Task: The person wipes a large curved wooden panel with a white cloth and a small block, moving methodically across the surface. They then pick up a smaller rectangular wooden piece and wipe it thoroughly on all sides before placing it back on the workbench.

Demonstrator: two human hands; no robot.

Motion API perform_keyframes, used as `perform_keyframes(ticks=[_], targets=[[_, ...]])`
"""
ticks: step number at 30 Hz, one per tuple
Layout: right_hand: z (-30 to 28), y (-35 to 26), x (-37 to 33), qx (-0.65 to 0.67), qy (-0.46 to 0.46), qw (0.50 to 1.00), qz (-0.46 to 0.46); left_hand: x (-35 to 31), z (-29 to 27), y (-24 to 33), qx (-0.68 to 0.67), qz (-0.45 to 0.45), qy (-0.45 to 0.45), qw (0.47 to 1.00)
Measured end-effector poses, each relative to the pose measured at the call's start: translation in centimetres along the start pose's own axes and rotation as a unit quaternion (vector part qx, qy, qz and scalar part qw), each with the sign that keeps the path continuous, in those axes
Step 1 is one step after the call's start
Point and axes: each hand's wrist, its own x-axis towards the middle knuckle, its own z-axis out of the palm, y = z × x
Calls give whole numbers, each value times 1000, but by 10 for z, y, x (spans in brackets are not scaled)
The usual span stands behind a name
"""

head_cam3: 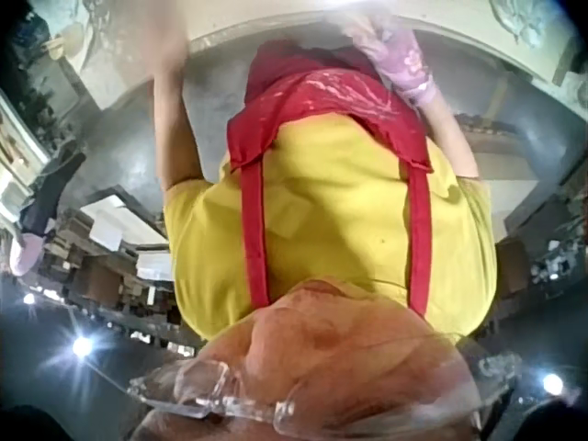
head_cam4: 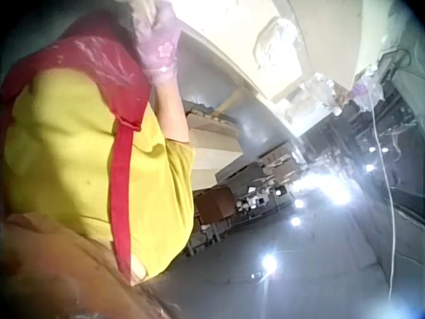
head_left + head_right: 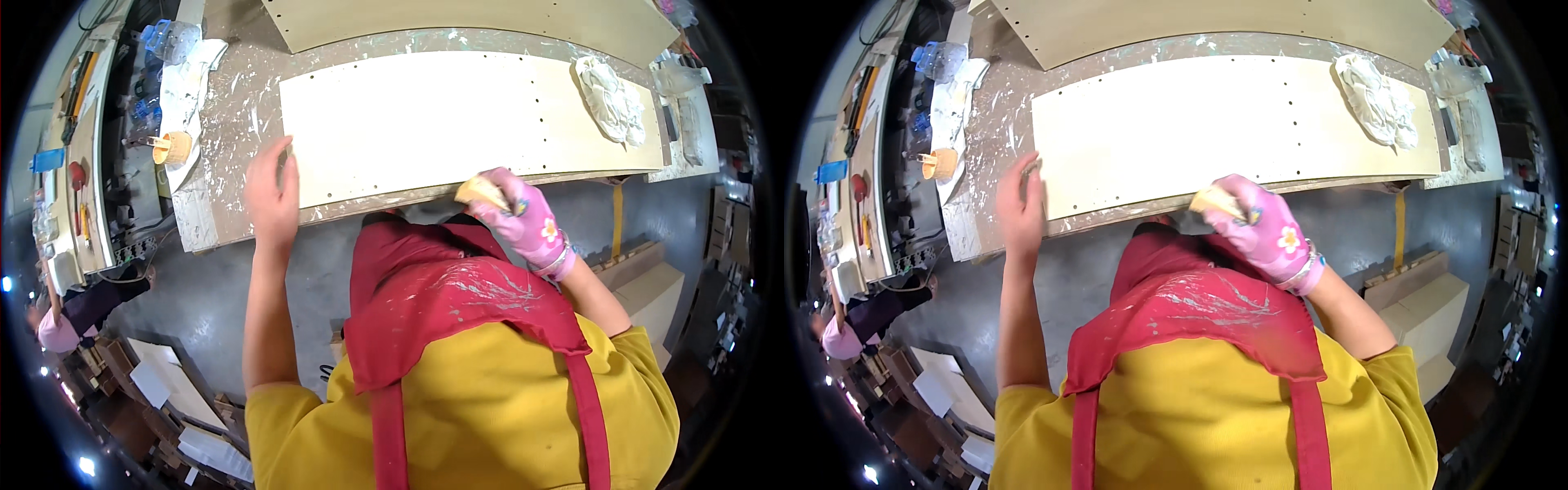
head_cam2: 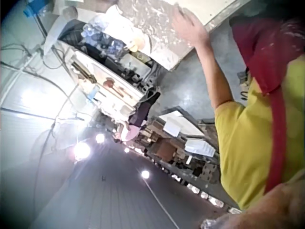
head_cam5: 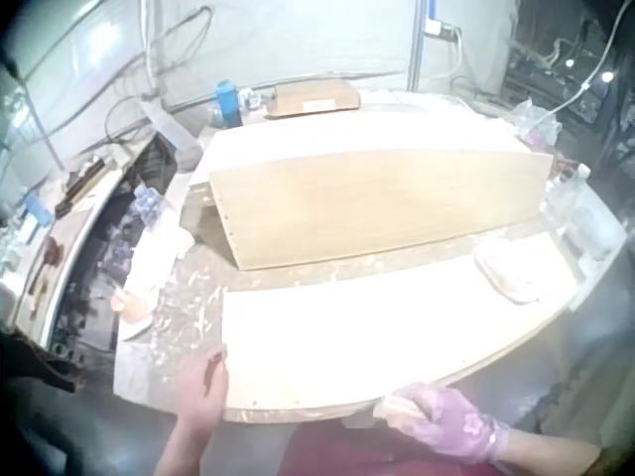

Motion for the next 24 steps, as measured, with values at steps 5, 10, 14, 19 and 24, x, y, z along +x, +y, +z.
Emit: perform_keyframes(ticks=[5,10,14,19,24], targets=[[41,-44,22,-140,-18,980,-138,25,28,-30,84,138,-76,984],[54,-58,37,-140,-34,982,-119,24,31,-36,58,97,-93,989],[65,-65,42,-84,-11,994,-65,24,29,-36,42,75,-97,992],[73,-55,47,-185,9,977,-106,24,29,-39,32,69,-93,993],[89,-60,51,-274,-26,953,-123,25,28,-36,22,62,-92,994]])
